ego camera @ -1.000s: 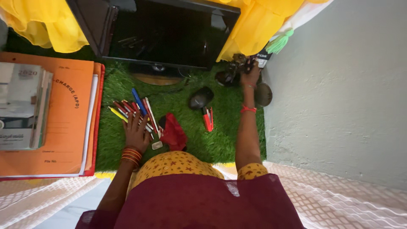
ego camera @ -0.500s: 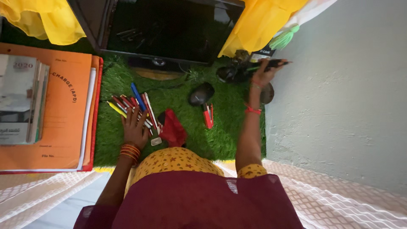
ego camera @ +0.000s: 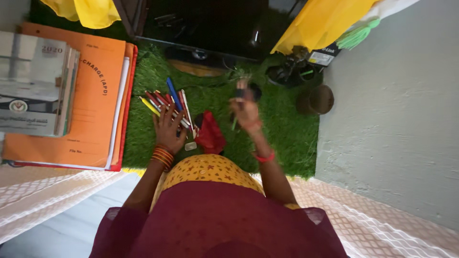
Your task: The person wipes the covers of stacked files and a green notebook with a red cloth, then wipes a computer mouse and a small black device on a green mat. The person also empties a pen holder, wipes the pens and pencils individually, and places them back on the mat.
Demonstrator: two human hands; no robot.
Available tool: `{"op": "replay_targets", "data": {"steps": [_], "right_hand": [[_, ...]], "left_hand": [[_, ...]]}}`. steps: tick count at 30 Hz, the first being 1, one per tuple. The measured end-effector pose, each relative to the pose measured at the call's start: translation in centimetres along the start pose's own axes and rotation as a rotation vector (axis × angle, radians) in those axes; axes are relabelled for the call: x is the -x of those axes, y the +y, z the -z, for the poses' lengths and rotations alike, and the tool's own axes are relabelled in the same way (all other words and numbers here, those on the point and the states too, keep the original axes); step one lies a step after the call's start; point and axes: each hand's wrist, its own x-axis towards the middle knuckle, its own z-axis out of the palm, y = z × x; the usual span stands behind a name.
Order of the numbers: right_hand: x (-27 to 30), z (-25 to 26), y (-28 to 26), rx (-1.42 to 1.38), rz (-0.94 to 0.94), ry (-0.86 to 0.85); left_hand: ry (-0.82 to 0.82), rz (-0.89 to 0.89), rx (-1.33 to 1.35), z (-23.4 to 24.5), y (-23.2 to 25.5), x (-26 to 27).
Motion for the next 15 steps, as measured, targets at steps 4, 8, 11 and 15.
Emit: {"op": "replay_targets", "data": {"steps": [4, 8, 11, 15], "right_hand": [[-1.7, -5.5, 0.2, 1.045, -0.218, -0.184], [-1.9, -4.2, -1.8, 1.092, -0.171, -0.28], [-2.3, 1.8, -2.2, 0.997, 0.051, -0.01], [-6.6, 16.1, -3.8, 1.325, 0.242, 0.409]], "left_hand": [[-0.01, -0.032, -0.032, 0.6, 2.0, -1.1], [-0.03, -0.072, -0.069, 0.7, 3.3, -1.9], [-0.085, -0.107, -0.08, 0.3, 3.5, -1.8], [-0.117, -0.133, -0.106, -0.6, 3.7, -2.1]]}}
